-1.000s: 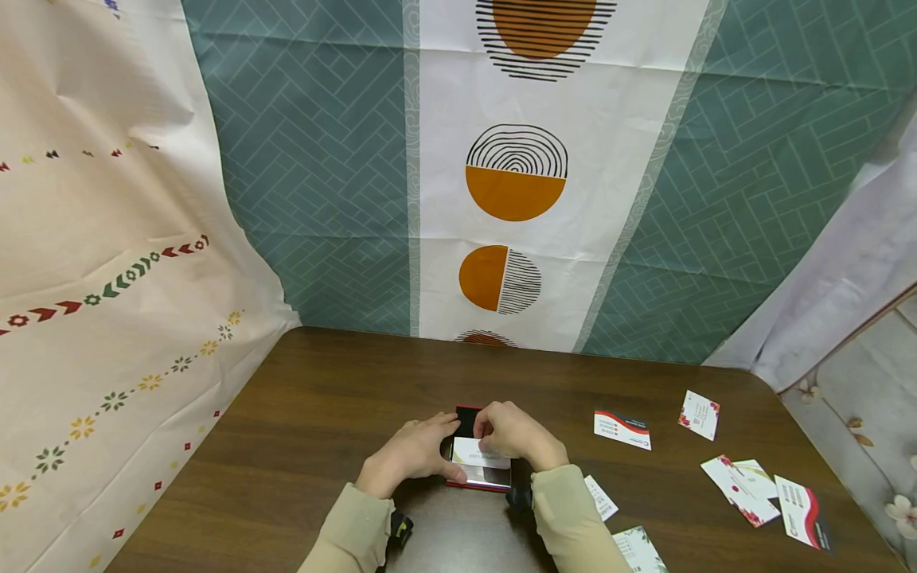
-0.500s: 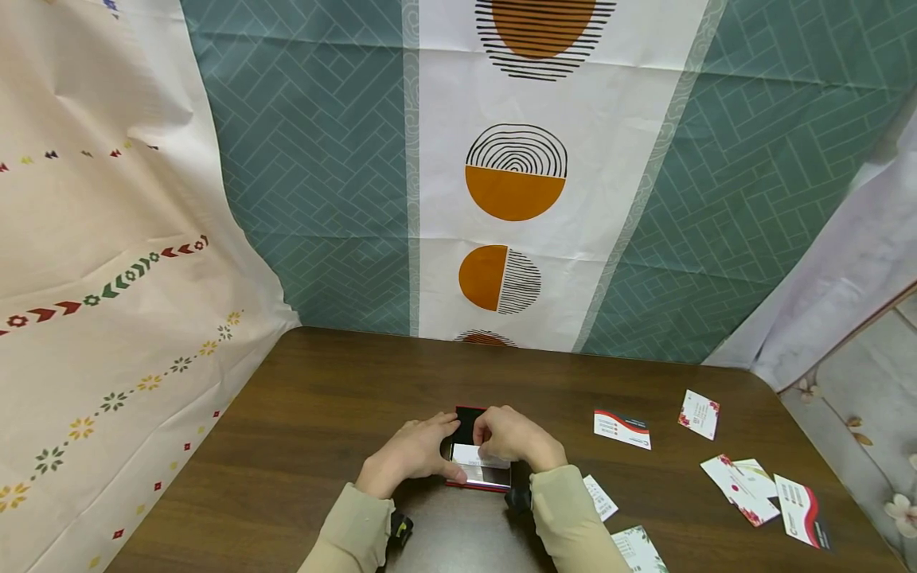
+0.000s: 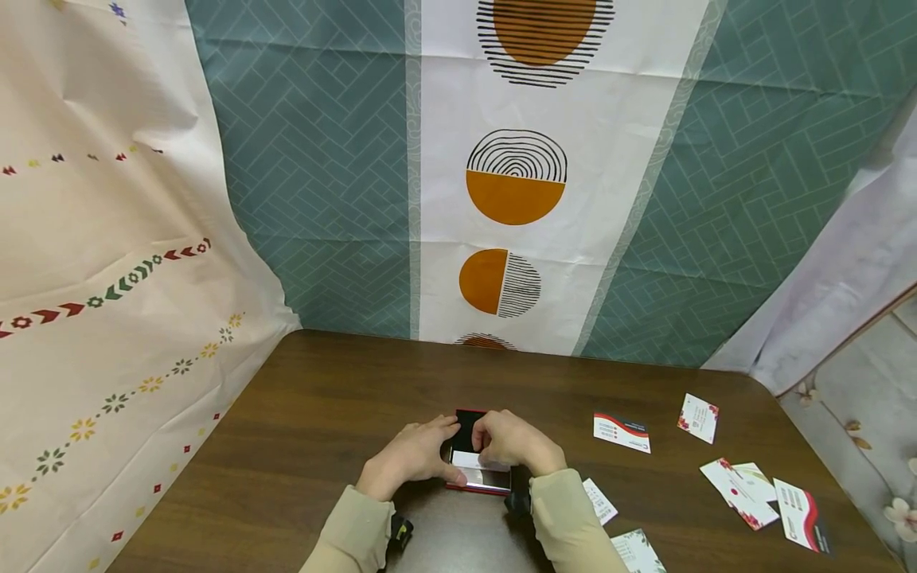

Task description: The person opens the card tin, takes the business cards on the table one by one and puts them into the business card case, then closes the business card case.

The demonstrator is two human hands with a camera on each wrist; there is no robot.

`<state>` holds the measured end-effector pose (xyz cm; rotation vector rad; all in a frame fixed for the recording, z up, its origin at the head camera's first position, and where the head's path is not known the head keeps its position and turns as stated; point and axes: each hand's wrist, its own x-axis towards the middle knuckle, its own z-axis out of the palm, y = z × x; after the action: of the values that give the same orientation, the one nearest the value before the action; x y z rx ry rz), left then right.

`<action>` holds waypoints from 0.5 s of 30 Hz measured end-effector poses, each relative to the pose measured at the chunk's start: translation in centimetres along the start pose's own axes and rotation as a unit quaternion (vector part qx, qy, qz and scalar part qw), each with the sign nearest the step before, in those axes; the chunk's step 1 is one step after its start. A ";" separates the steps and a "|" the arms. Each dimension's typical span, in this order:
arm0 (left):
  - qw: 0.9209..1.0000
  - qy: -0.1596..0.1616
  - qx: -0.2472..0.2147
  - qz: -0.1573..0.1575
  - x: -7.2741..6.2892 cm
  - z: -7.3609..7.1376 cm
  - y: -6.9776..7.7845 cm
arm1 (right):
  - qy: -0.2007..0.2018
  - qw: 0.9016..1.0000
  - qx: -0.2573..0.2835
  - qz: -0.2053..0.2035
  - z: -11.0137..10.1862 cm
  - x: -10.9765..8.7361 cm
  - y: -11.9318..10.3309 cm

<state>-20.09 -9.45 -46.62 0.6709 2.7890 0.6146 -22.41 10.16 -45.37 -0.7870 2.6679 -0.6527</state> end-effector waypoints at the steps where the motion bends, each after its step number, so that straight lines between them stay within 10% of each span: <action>1: 1.000 0.000 -0.001 0.001 0.0 0.0 0.0 | -0.001 1.000 -0.002 0.000 0.0 0.0 0.0; 15: 1.000 -0.005 -0.006 -0.004 0.1 0.2 0.0 | -0.010 1.000 -0.009 0.006 0.0 -0.1 0.0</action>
<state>-20.13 -9.34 -46.78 0.6594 2.7749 0.6253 -22.35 10.22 -45.35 -0.7774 2.6614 -0.6162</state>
